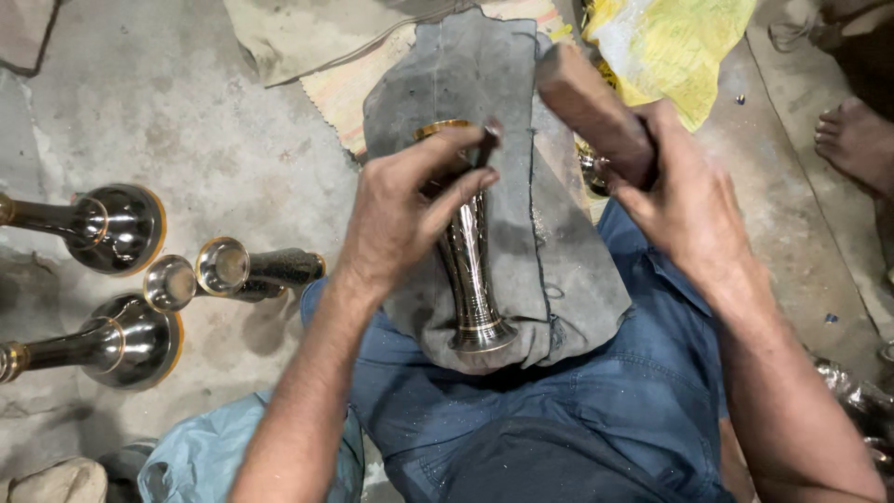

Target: The person uses a hammer and a metal chisel to engrave decorative patterns onto a silver-colored metal vase. They repeatedly strike the chisel against the vase's surface while rotating it to create intricate designs.

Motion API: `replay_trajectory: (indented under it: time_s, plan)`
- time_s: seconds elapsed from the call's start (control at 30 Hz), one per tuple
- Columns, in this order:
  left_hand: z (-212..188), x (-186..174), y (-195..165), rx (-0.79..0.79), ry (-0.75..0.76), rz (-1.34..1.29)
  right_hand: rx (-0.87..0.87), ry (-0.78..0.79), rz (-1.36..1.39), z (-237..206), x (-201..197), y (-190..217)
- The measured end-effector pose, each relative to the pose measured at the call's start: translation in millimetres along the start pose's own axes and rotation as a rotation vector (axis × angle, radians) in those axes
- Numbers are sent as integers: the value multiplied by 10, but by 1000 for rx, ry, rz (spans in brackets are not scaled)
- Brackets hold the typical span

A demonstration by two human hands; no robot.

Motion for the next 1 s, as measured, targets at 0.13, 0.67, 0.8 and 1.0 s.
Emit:
replay_trajectory:
  time_s: [0.13, 0.67, 0.8, 1.0]
  plan:
    - [93, -78, 4, 179, 124, 62, -147, -67, 19, -82, 83, -51]
    - [414, -83, -144, 323, 562, 220, -141, -504, 44, -393, 614, -510]
    - [356, -135, -132, 263, 563, 214, 78, -440, 456, -369, 567, -455]
    - [218, -215, -15, 261, 298, 58, -99, -427, 224, -224, 369, -234]
Point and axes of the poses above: each hand's wrist, its own z-axis towards the middle knuckle, its own x-axis out of the palm, y = z × x, the point moved 1 cm from there along z, towards the middle knuckle, and after that the axes turned 10 degrees about x, right-handed, at the moved point
